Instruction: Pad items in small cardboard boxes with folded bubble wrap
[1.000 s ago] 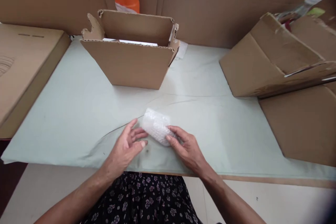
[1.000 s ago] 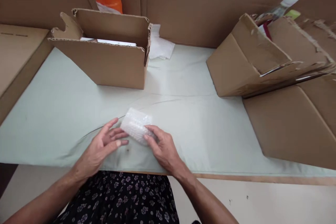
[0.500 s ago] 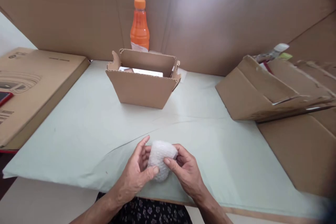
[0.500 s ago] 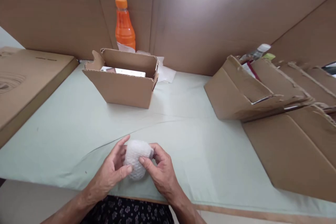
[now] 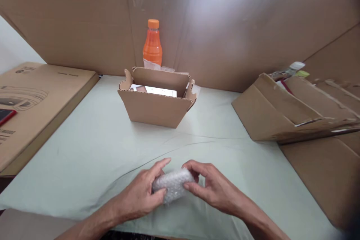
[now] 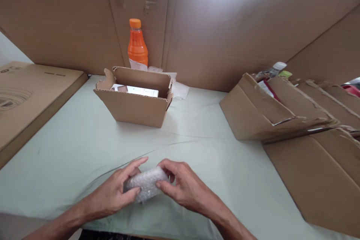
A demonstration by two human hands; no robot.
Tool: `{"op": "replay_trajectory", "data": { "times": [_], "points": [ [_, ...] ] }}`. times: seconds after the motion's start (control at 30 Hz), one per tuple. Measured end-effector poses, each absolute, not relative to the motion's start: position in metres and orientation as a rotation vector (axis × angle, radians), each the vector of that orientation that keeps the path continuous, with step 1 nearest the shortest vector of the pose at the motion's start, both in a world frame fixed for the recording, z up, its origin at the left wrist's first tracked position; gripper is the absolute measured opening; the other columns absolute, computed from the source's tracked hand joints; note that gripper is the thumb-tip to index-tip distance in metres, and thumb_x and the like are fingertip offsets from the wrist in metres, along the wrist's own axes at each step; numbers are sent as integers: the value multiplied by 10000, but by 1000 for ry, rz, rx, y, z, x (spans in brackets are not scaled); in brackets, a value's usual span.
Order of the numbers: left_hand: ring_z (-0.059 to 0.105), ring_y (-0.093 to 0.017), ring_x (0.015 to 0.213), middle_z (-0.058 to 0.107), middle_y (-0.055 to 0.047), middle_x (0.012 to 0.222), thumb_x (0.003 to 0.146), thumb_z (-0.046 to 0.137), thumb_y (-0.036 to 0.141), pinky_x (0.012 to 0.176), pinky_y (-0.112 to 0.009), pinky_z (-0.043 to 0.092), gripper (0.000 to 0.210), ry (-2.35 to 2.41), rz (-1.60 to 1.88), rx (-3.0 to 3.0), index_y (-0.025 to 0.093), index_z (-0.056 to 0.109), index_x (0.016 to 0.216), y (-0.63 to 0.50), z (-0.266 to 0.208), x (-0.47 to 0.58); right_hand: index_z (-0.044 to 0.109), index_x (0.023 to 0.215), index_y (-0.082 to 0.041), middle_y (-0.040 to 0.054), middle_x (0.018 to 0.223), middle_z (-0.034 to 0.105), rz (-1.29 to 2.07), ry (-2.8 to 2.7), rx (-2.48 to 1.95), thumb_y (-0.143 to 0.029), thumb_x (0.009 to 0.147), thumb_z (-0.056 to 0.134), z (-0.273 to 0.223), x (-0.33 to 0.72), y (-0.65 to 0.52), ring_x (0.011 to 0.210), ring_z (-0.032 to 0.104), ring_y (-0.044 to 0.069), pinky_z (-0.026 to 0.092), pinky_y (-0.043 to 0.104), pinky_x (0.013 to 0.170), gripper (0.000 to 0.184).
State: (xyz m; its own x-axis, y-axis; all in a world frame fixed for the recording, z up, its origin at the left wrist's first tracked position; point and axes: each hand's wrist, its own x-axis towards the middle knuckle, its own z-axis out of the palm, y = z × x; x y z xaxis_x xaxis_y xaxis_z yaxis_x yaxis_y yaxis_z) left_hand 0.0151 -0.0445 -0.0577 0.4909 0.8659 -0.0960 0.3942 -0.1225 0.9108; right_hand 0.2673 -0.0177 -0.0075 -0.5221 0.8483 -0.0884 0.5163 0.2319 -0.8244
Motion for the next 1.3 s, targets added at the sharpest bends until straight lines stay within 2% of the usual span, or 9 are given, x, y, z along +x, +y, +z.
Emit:
{"op": "replay_trajectory", "data": {
  "times": [0.13, 0.3, 0.4, 0.5, 0.6, 0.7, 0.83, 1.07, 1.3],
  "points": [
    [680, -203, 1036, 680, -76, 1248, 917, 646, 239, 904, -352, 588, 643, 1226, 1106, 2099, 308, 426, 1518, -10, -20, -16, 696, 892, -249, 7, 787, 696, 973, -1838, -1216, -404, 894, 728, 58, 276, 16, 700, 655, 160, 532, 266, 603, 159],
    [476, -322, 1418, 541, -155, 1488, 891, 659, 166, 1152, -511, 428, 732, 1494, 1633, 2507, 233, 368, 1559, 60, 16, -38, 668, 1137, -216, 64, 1061, 740, 596, -1609, -1247, -400, 909, 717, 124, 269, 92, 877, 690, 175, 539, 319, 724, 297],
    [559, -295, 1325, 653, -136, 1345, 908, 573, 149, 1139, -498, 417, 685, 1513, 1652, 2555, 190, 351, 1554, 97, 15, -37, 658, 1233, -131, 93, 1063, 731, 393, -1872, -1570, -268, 934, 654, 143, 255, 136, 883, 673, 177, 501, 324, 733, 329],
    [664, -230, 1030, 730, -72, 1075, 916, 492, 120, 1078, -460, 442, 605, 1570, 1646, 2522, 172, 404, 1512, 114, 6, -32, 749, 1090, -152, 67, 897, 715, 25, -2296, -1946, -153, 837, 680, 155, 231, 160, 857, 660, 213, 478, 339, 737, 262],
    [662, -212, 956, 730, -52, 1007, 910, 473, 111, 1066, -448, 440, 575, 1573, 1706, 2501, 174, 451, 1481, 117, 1, -29, 773, 972, -201, 51, 786, 680, -132, -2572, -2112, -121, 759, 691, 158, 200, 170, 782, 646, 225, 456, 325, 670, 243],
    [660, -212, 943, 729, -50, 994, 911, 472, 108, 1062, -443, 439, 557, 1588, 1722, 2488, 170, 473, 1465, 116, 2, -29, 756, 920, -164, 69, 764, 680, -99, -2644, -2187, -87, 726, 682, 148, 177, 176, 721, 635, 214, 427, 310, 613, 222],
    [652, -219, 918, 736, -55, 997, 922, 471, 119, 1066, -454, 436, 531, 1579, 1695, 2502, 169, 494, 1451, 117, 1, -31, 699, 755, -150, 61, 681, 676, 283, -2678, -2229, -85, 790, 581, 133, 173, 179, 613, 592, 156, 388, 284, 557, 140],
    [651, -250, 1035, 732, -62, 1027, 924, 508, 131, 1102, -493, 421, 561, 1541, 1651, 2487, 193, 470, 1481, 117, 4, -32, 704, 744, -174, 50, 687, 662, 129, -2766, -2174, -99, 751, 619, 122, 180, 184, 631, 573, 169, 358, 295, 565, 113],
    [463, -308, 1437, 498, -119, 1528, 892, 681, 239, 1194, -526, 398, 712, 1523, 1813, 2059, 292, 394, 1541, 97, -15, -59, 753, 932, -196, 73, 894, 764, -19, -2106, -1651, -268, 919, 549, 108, 261, 128, 760, 650, 198, 467, 340, 733, 217]
  ]
}}
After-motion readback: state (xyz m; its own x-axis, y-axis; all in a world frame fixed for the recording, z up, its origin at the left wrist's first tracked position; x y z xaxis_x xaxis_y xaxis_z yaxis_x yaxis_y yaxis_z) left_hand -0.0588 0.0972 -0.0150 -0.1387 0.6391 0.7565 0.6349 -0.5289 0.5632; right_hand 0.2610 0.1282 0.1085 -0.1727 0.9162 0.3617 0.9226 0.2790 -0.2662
